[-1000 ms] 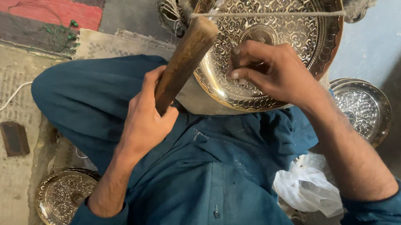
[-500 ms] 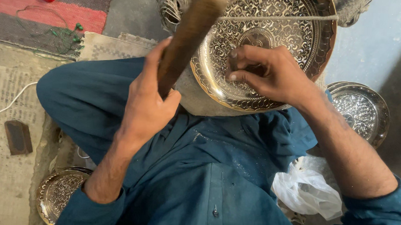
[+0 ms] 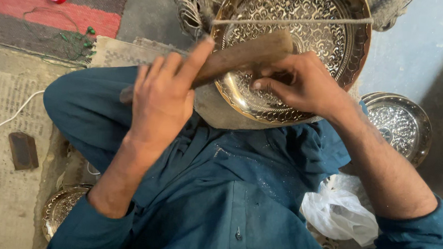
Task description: The person sits cross-legged on the floor with an ornate brass plate resting on a cloth cushion on their lap. They hold a chisel against the plate's embossed pattern with one hand and strike it with a wooden mallet in the other, working across the decorative surface, briefly repositioning the plate and rope strap before resuming chiseling.
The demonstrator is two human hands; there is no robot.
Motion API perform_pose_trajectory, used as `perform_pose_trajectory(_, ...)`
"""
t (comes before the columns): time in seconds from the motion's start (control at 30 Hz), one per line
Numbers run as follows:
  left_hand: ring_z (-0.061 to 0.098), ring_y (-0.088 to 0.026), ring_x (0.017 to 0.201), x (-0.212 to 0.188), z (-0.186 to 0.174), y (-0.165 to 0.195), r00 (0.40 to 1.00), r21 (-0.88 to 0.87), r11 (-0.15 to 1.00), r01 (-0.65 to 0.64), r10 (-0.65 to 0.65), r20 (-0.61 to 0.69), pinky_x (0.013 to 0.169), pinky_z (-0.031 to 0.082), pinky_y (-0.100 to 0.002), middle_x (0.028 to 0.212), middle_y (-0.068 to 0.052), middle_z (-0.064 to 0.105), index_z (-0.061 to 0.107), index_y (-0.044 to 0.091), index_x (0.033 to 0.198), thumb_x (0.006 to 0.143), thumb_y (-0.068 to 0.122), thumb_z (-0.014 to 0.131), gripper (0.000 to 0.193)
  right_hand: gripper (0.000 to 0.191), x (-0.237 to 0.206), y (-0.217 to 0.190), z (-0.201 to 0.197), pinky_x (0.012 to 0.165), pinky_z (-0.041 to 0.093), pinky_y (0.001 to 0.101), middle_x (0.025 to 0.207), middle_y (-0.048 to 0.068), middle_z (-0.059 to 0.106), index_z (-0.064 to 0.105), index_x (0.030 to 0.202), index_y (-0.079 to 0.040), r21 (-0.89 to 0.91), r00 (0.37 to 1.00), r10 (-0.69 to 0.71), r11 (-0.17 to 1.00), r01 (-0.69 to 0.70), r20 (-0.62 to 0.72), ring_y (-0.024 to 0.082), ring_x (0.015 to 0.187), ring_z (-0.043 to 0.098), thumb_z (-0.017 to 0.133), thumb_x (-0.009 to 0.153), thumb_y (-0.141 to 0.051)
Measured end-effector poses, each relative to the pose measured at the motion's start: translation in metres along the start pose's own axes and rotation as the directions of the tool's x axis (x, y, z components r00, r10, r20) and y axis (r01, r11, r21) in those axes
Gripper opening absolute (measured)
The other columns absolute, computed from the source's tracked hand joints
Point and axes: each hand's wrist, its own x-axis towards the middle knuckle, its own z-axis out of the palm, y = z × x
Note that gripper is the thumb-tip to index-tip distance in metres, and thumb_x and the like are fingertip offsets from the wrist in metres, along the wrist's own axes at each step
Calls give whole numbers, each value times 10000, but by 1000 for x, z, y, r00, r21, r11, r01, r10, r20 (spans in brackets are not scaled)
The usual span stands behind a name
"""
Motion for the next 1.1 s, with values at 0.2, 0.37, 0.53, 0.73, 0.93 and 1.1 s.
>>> perform_pose_trajectory(0.2,619,-350,1209,2,1,2,999,10,999,-32,32,4,1030,494,-475,1273,-128,608,416,216,1554,848,-34,721,808,181,1,-5,-2,613,593,324,870,55,779,736,1065,-104,-72,997,75,995,-74,11,172,675,742,807,928,-198)
perform_pose_trajectory(0.37,623,-329,1254,2,3,-2,991,-102,990,-95,84,-109,1087,496,-446,1373,-102,623,414,191,1548,857,-29,700,780,225,2,-8,-3,688,620,319,914,45,776,678,1097,-60,43,1000,-17,999,18,-16,150,790,765,788,925,-154)
perform_pose_trajectory(0.53,628,-346,1238,0,5,-6,993,-50,997,-58,53,-103,1061,489,-460,1329,-109,636,436,206,1573,860,-11,712,795,190,2,-9,-3,780,651,316,998,46,784,661,1121,-52,86,996,-82,993,84,-24,157,911,779,729,955,-116)
perform_pose_trajectory(0.73,634,-338,1224,1,4,-7,991,-33,997,-66,62,-117,1048,485,-460,1320,-105,645,436,224,1572,874,-26,699,787,178,4,-8,-2,712,637,310,923,50,778,668,1078,-64,36,999,-54,998,54,4,144,805,769,733,942,-158)
perform_pose_trajectory(0.93,624,-347,1224,1,2,-8,988,-84,992,-95,84,-130,1064,493,-452,1314,-103,634,431,231,1569,870,-22,694,789,201,3,-9,-3,666,595,308,882,62,761,651,1067,-43,24,994,-101,995,102,-31,148,778,759,751,948,-170)
perform_pose_trajectory(1.1,619,-354,1245,0,1,-10,993,-75,995,-69,61,-96,1055,490,-462,1303,-121,620,430,218,1554,842,-29,695,799,182,6,-6,-3,686,592,319,909,72,757,663,1075,-47,17,979,-202,979,202,-32,177,804,746,727,947,-160)
